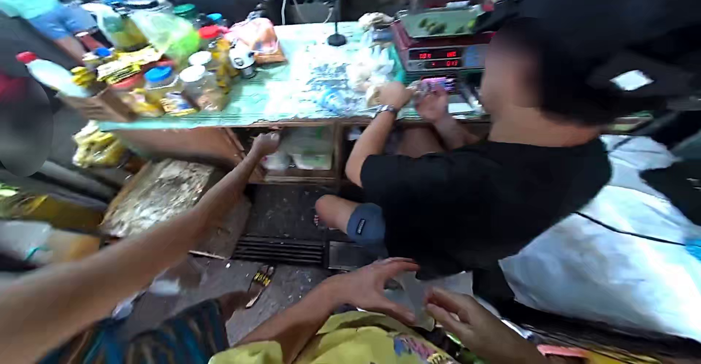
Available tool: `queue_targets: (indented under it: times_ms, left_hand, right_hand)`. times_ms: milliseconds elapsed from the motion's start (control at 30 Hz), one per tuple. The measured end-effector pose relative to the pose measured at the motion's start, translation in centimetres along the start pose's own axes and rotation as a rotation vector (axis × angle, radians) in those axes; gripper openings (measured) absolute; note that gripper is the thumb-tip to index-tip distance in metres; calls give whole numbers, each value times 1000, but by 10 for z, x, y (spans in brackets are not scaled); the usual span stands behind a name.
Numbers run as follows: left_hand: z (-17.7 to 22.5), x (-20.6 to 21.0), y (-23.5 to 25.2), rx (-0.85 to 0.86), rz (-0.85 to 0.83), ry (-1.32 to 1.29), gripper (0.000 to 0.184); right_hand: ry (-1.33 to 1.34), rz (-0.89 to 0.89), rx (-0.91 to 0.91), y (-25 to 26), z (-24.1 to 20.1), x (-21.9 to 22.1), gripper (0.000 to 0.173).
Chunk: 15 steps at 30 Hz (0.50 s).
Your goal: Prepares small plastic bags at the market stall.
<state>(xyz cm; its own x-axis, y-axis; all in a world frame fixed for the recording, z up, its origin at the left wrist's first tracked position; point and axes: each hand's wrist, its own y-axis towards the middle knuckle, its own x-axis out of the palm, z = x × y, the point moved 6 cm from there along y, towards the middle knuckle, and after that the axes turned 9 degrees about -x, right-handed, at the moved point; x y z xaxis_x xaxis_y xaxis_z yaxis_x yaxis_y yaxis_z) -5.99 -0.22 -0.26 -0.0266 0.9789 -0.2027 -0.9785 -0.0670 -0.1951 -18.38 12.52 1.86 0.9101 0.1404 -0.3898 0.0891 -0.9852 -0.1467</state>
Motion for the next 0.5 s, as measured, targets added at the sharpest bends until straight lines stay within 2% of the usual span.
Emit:
queue_targets:
  times_ms: [133,300,433,467,500]
  left_hand:
    - [16,-4,-4,-17,9,96,33]
    - [5,-47,-11,-31,185,-160,27]
    - [7,-84,-15,-4,301,-180,24]
    - [6,-93,-17,-10,304,-139,25]
    - [5,-102,-19,-22,295,-80,25]
  right_hand:
    - [130,222,-143,7,-24,-14,21]
    - [323,457,-79,16,-13,-20,15]
    - [422,585,-47,48,-10,-9,17]
    - [417,584,-60,59,-13,-8,23]
    - [399,545,-80,72,-18,-7,44]
